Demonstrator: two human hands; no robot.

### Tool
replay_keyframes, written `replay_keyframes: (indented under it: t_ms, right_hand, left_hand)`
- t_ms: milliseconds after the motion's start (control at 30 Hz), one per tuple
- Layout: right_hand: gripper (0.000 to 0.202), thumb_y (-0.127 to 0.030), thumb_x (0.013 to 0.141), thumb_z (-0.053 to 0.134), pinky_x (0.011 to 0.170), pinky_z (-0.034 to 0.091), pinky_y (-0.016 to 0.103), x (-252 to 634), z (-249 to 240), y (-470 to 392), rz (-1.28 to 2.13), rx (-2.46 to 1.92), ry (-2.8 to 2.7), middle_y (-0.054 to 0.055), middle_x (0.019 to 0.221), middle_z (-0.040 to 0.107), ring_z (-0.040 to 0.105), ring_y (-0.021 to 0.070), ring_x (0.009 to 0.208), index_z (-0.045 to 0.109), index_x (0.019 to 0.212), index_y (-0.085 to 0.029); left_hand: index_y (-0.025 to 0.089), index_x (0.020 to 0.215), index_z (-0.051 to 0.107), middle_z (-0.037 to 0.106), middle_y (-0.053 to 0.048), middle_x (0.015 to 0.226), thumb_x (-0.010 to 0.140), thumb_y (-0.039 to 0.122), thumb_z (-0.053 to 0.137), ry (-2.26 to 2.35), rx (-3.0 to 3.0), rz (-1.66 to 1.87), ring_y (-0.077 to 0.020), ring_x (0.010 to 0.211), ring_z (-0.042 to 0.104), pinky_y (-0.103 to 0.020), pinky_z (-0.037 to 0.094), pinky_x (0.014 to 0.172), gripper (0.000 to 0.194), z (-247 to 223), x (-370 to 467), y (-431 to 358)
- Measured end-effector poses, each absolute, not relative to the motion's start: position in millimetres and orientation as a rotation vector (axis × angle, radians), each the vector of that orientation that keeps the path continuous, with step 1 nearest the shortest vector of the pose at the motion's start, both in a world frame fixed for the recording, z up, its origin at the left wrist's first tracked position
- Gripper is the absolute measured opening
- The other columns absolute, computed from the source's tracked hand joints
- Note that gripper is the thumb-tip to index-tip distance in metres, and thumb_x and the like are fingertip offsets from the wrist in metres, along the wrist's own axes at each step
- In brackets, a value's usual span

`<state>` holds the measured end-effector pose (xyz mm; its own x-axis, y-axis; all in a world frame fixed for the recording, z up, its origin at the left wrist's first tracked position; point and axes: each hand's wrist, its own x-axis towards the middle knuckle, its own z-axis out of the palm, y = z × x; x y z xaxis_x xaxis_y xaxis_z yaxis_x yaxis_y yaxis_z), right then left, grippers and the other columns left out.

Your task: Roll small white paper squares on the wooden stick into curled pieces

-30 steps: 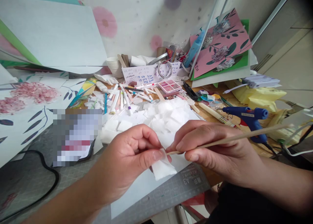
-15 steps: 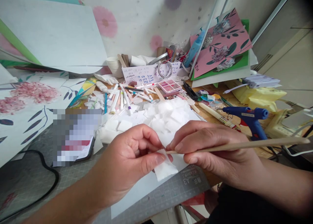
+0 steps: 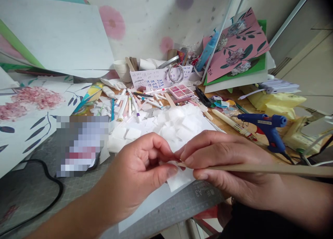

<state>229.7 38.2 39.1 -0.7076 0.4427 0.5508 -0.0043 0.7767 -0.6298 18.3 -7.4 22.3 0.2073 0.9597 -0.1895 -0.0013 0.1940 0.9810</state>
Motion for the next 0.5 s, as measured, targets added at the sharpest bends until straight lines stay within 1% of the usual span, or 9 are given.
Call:
replay_keyframes:
  t_ms: [133,233,300,367,500]
  right_hand:
    - [0.009,-0.010,0.092,0.063,0.084,0.060,0.018,229.5,39.6,36.1,0.751,-0.320,-2.264,0.012,0.094,0.075,0.071,0.0137,0.093,0.071,0.096,-0.008]
    - [0.010,-0.010,0.092,0.062,0.085,0.059,0.016,228.8,39.0,34.9,0.729,-0.336,-2.271,0.010,0.095,0.075,0.072,0.0134,0.094,0.070,0.097,-0.012]
    - [0.012,-0.011,0.093,0.061,0.085,0.060,0.017,227.7,38.7,34.5,0.730,-0.341,-2.277,0.008,0.096,0.075,0.072,0.0145,0.095,0.070,0.098,-0.015]
    - [0.013,-0.012,0.093,0.060,0.087,0.060,0.018,226.5,38.6,34.1,0.738,-0.331,-2.277,0.008,0.096,0.075,0.073,0.0155,0.095,0.070,0.100,-0.017]
    - [0.014,-0.009,0.093,0.059,0.087,0.059,0.018,224.3,38.5,33.0,0.721,-0.321,-2.271,0.009,0.095,0.076,0.073,0.0155,0.095,0.069,0.100,-0.015]
  left_hand:
    - [0.024,0.077,0.062,0.070,0.007,0.068,0.076,0.014,0.074,1.152,1.225,0.962,-0.0096,0.062,0.064,-0.015,0.048,0.055,0.016,19.6,20.0,-8.2]
    - [0.025,0.079,0.062,0.076,0.005,0.086,0.076,0.011,0.073,1.130,1.275,1.002,-0.0126,0.078,0.070,-0.018,0.054,0.067,0.018,18.0,21.0,-9.4]
    - [0.025,0.080,0.061,0.077,0.005,0.095,0.076,0.010,0.073,1.112,1.287,1.010,-0.0136,0.084,0.071,-0.019,0.055,0.072,0.020,17.3,21.3,-10.1]
    - [0.026,0.081,0.061,0.077,0.005,0.095,0.076,0.012,0.073,1.110,1.297,1.007,-0.0132,0.083,0.071,-0.018,0.055,0.071,0.019,17.2,21.5,-10.2]
    - [0.025,0.080,0.063,0.077,0.006,0.089,0.076,0.012,0.074,1.135,1.316,1.013,-0.0121,0.078,0.071,-0.017,0.054,0.066,0.018,18.0,22.0,-9.3]
